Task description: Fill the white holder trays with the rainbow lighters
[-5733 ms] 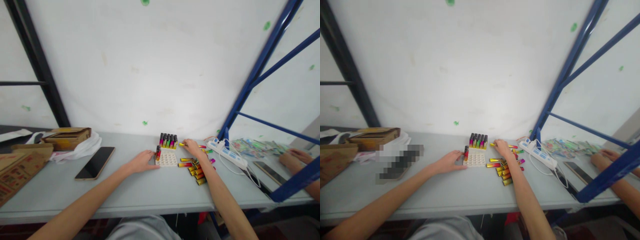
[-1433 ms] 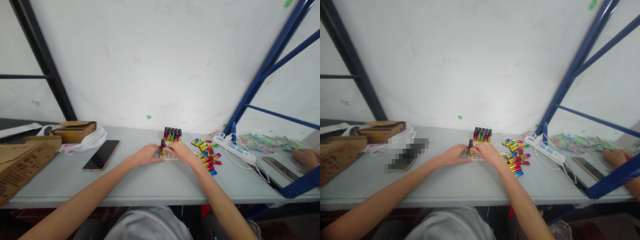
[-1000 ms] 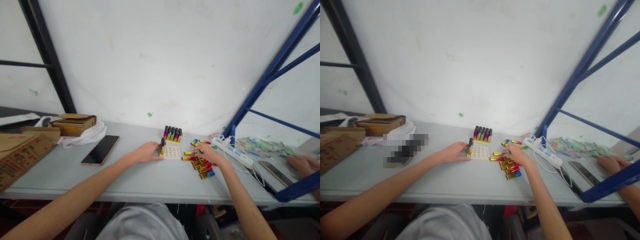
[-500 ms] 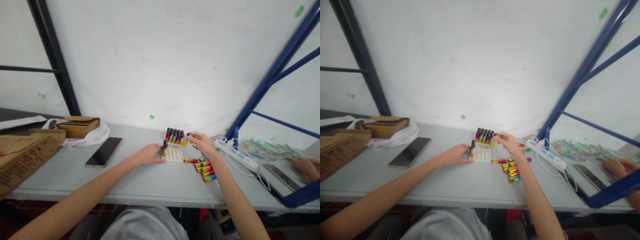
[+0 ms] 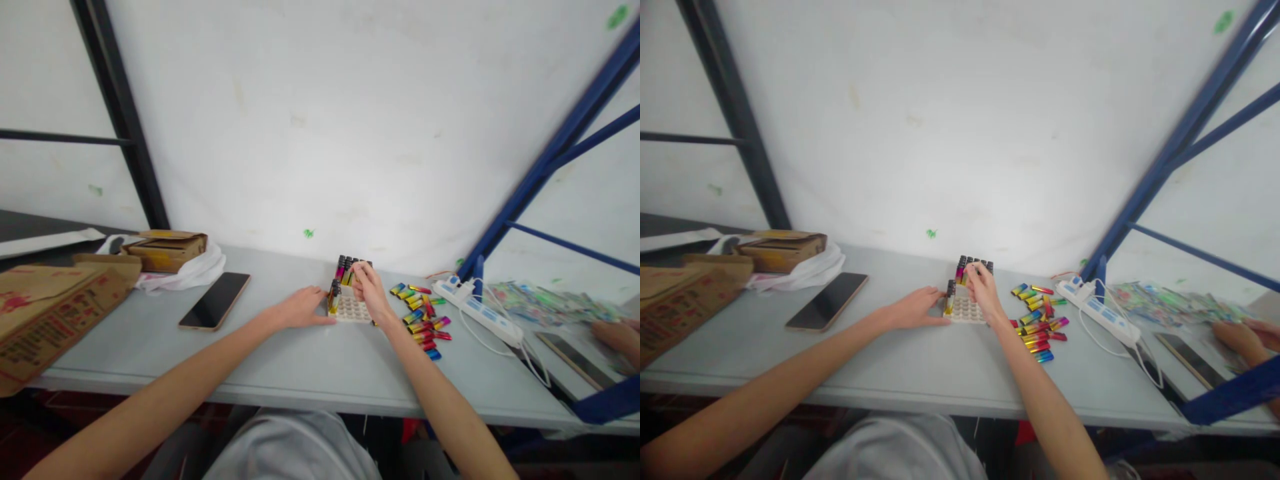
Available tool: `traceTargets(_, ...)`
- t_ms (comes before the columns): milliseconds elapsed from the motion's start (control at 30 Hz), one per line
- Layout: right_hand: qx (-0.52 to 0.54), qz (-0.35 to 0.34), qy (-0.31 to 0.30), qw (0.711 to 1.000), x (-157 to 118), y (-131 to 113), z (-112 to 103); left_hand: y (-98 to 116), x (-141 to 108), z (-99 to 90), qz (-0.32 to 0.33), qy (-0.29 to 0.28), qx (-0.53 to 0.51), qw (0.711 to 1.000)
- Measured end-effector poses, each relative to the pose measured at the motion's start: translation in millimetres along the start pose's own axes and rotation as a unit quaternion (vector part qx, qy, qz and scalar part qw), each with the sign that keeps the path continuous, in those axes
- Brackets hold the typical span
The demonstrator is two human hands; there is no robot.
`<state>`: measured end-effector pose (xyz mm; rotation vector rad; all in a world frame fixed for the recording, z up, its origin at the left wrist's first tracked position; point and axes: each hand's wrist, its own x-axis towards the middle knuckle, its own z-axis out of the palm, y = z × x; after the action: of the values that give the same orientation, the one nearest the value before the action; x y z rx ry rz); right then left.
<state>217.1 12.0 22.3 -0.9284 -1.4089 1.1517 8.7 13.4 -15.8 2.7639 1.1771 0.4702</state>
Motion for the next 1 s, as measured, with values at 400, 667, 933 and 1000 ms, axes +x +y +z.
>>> traceTargets(400, -0.279, -0.131, 0.142, 0.941, 0, 20, 6, -4, 0, 1.5, 0.001, 0.012, -0.032, 0.999)
traceTargets(667, -0.281, -0.144, 0.117, 0.942, -6, 16, 7, -2, 1, -0.9, -0.002, 0.007, -0.029, 1.000)
traceTargets(933, -0.307, -0.147, 0.111, 0.934, -8, 15, 4, -3, 0, -0.3, 0.000, 0.009, -0.026, 1.000)
traceTargets(1000, -0.324, -0.151, 0.093, 0.929, -9, 14, 2, -2, 0, -0.7, 0.001, 0.009, -0.023, 1.000)
